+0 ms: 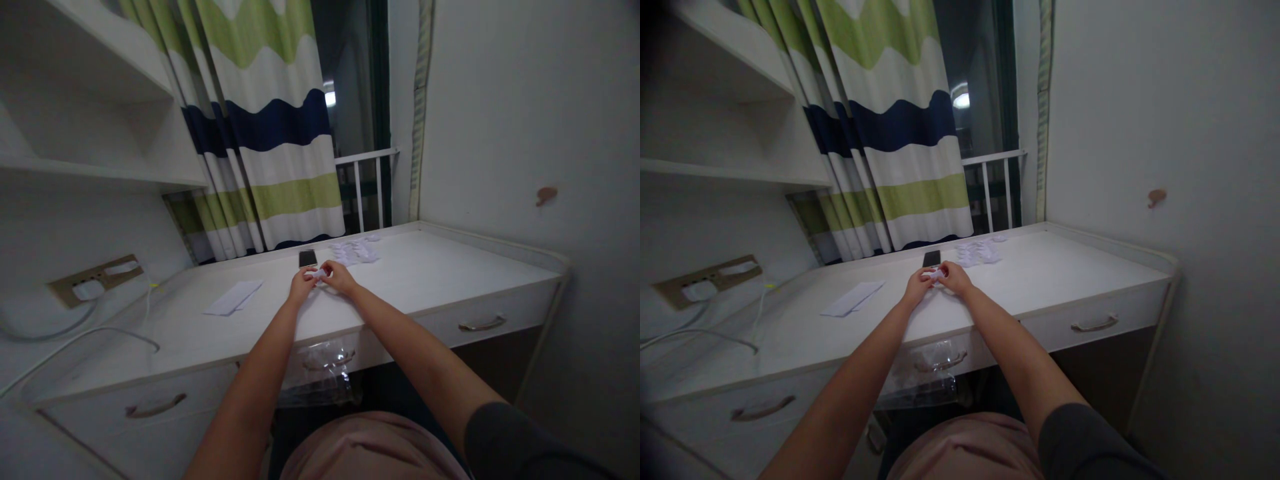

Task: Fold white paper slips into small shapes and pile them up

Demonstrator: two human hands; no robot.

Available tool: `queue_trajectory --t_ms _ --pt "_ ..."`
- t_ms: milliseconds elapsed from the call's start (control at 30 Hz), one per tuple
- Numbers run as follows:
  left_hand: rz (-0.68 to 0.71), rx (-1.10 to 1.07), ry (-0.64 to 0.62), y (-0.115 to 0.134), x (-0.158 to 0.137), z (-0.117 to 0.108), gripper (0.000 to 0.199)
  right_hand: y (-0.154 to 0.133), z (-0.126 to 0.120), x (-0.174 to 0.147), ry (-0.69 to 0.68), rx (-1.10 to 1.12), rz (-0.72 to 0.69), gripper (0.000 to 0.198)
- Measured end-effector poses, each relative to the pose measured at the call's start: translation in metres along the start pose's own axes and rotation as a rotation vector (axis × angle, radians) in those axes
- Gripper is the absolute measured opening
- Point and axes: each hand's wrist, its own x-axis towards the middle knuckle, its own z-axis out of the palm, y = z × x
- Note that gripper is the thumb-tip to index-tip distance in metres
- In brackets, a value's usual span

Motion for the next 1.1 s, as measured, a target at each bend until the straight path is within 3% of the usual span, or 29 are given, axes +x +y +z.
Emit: queue_trajectory --t_ms 433,700,1100 --pt "0.028 0.05 -0.008 -0.003 0.001 -0.001 0.029 -0.003 -0.005 0.001 -0.07 -0.162 0.006 0.011" --pt "-0.006 0.021 -0.043 0.002 -0.001 0.002 0.031 -0.014 -0.008 -0.004 -0.045 -0.331 0.016 0.008" --pt "-0.075 -0.134 -0.006 0.0 0.002 -0.001 0.039 -0.03 -0.008 -0.005 -0.141 -0.667 -0.169 0.015"
